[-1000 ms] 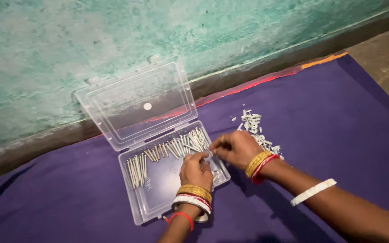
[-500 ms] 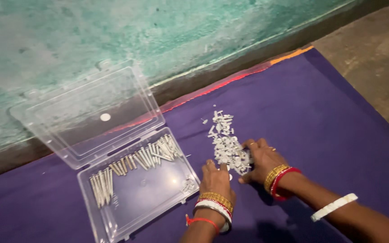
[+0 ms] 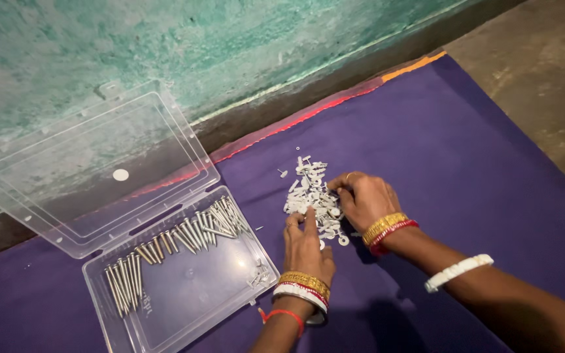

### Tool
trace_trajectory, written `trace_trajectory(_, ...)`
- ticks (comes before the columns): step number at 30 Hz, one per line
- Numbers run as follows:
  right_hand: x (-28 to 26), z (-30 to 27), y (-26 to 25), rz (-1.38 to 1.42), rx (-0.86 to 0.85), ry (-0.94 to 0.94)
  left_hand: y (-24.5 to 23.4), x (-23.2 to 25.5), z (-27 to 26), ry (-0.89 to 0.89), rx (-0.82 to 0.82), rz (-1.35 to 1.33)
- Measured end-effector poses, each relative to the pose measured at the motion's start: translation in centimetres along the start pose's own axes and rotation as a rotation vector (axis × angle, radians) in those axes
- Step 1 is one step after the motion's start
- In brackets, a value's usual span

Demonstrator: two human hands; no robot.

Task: The person sorts long metal nails and white plastic washers by hand on a purple cloth, picking individual items from a pile and placing the nails into specific compartments of a transparent plastic box.

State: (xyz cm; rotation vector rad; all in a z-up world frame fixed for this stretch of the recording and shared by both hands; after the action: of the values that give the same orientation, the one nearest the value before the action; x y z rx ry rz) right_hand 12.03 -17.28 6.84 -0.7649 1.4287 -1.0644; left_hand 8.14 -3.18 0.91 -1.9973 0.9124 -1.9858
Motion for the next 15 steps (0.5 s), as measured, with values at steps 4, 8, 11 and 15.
trace_trajectory(4,-0.4,0.1,1.9,-0.054,-0.128,-0.016,-0.1,-0.5,0.1,-0.018,-0.034,-0.034)
trace_trajectory(8,-1.3,-0.3,2.0,-0.044,-0.103,-0.093,-0.2,-0.4,0.0,-0.011,-0.075,0.004)
trace_trajectory(11,-0.3,-0.9,2.7,-0.038,-0.199,0.030,-0.2,-0.4,-0.3,-0.045,-0.113,0.029)
trace_trajectory(15,-0.5,-1.8,2.4,-0.101,-0.247,0.063,-0.4,-0.2,-0.7,-0.138,-0.169,0.035)
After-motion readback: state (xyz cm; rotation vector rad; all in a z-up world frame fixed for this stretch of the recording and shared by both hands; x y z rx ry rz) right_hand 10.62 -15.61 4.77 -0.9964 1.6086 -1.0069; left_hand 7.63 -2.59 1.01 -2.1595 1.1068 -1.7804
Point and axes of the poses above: each hand's wrist, its own z-axis towards the middle knuckle, its own y-axis out of the palm, x = y × z, the point moved 10 cm from there along z, towards the middle knuckle, and after that the axes turned 7 degrees about -z, right-handed, at the moved point
